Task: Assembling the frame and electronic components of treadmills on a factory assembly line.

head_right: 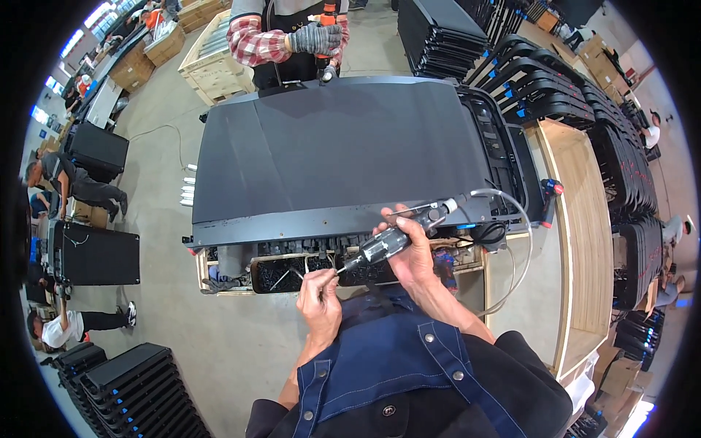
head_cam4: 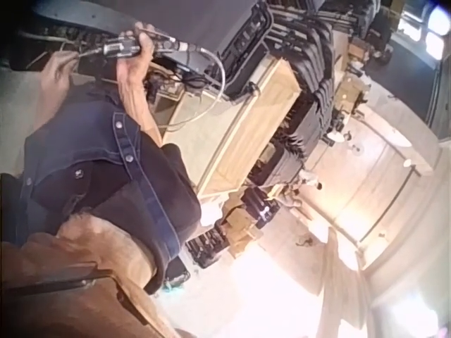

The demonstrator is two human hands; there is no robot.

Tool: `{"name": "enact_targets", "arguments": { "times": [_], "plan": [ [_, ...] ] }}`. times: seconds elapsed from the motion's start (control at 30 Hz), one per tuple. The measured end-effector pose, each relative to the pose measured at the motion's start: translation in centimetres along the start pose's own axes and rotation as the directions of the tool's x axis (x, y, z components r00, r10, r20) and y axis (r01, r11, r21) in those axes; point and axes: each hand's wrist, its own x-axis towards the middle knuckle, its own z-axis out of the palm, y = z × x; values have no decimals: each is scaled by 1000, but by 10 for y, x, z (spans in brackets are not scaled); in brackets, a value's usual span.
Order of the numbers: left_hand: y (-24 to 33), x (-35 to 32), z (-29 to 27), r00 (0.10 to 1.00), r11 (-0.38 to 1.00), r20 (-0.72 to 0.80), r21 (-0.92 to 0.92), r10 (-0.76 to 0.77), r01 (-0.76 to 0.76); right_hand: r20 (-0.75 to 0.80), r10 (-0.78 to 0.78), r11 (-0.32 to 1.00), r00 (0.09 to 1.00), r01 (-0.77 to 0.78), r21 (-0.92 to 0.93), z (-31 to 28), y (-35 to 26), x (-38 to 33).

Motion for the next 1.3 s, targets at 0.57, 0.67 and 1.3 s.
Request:
{"name": "enact_targets", "arguments": {
  "times": [0.57,0.67,1.3],
  "plan": [
    [-91,57,66,374,-508,720,-684,-584,523,688,-128,499,715,645,-578,76,49,60],
    [-83,48,37,346,-20,631,-497,-695,867,699,50,444,713,611,-655,86,48,71],
    [-148,56,11,677,399,107,-736,-728,546,572,162,421,804,469,-777,103,74,85]
  ]
}}
